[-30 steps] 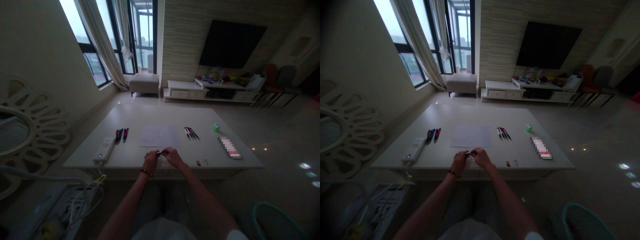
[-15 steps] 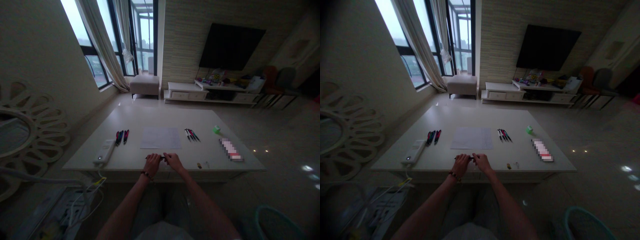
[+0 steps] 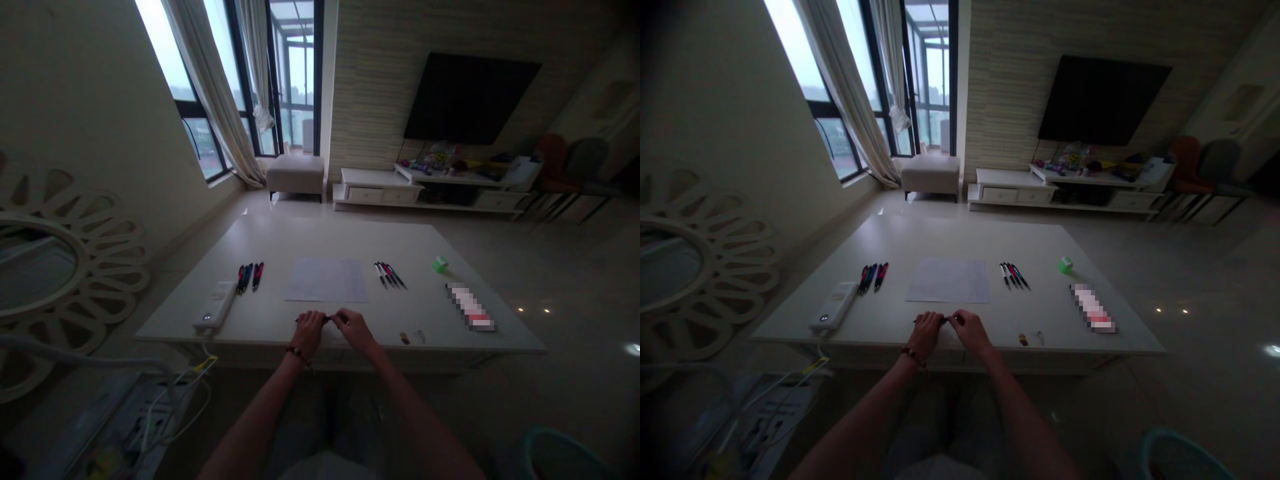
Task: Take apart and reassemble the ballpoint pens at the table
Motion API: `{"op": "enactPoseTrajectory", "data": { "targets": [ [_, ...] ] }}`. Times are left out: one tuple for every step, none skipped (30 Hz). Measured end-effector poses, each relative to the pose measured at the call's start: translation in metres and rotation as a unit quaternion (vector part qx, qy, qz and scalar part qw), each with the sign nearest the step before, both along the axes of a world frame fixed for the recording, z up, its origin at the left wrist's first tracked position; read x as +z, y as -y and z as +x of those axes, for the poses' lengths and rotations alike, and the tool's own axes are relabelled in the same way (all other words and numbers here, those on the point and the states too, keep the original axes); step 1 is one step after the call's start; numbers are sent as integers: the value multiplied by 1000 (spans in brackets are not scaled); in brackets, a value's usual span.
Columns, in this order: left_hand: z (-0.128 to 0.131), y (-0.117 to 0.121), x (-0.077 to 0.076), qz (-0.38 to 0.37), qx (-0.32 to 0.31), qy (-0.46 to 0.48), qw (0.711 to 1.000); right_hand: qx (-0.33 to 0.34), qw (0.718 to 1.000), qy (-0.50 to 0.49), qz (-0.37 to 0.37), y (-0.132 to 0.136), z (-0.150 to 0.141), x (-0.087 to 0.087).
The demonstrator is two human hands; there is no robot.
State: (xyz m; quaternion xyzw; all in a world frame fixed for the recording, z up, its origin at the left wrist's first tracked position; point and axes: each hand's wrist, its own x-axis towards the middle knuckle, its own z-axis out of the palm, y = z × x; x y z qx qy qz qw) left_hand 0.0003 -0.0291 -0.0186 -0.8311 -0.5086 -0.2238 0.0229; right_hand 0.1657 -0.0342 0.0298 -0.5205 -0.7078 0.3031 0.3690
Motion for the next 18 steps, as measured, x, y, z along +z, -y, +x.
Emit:
{"op": "enactPoseTrajectory", "data": {
  "targets": [
    [0,0,0,2,-3,1,1000,4,1000,11,1,0,1,1],
    [0,0,0,4,-4,2,1000,6,1000,19,1,-1,1,1],
    [0,0,0,6,-4,2,1000,8,1000,24,1,-1,0,2],
    [0,0,1,7,-3,0,1000,8,1000,26,0,-1,-1,2],
    [0,1,1,9,-2,-3,1000,8,1000,25,-4,-2,-3,2],
    [0,1,2,11,0,-6,1000,5,1000,21,-14,-2,-5,1],
    [0,1,2,12,0,-10,1000,0,999,14,-32,-2,-7,0],
    [0,2,2,13,-1,-15,1000,-7,998,6,-58,-2,-9,-1],
    [-1,2,2,14,-3,-21,1000,-12,996,-2,-87,-2,-11,-2],
    [-1,2,2,15,-4,-27,1000,-14,994,-10,-112,-2,-12,-3],
    [-1,3,1,15,-4,-31,999,-13,992,-16,-125,-2,-12,-4],
    [-1,3,0,14,-1,-33,999,-9,992,-21,-123,-1,-12,-5],
    [-1,3,-1,13,3,-31,999,-4,994,-25,-107,-1,-10,-5],
    [-1,2,-1,11,9,-28,1000,1,996,-26,-83,0,-9,-5],
    [-1,2,-2,9,13,-24,1000,4,998,-26,-60,1,-8,-6],
    [0,2,-3,7,14,-21,1000,8,999,-23,-46,1,-7,-6],
    [0,1,-3,5,13,-21,1000,11,999,-20,-45,2,-7,-6],
    [0,1,-3,3,10,-24,1000,12,998,-19,-56,2,-7,-6]
  ]
}}
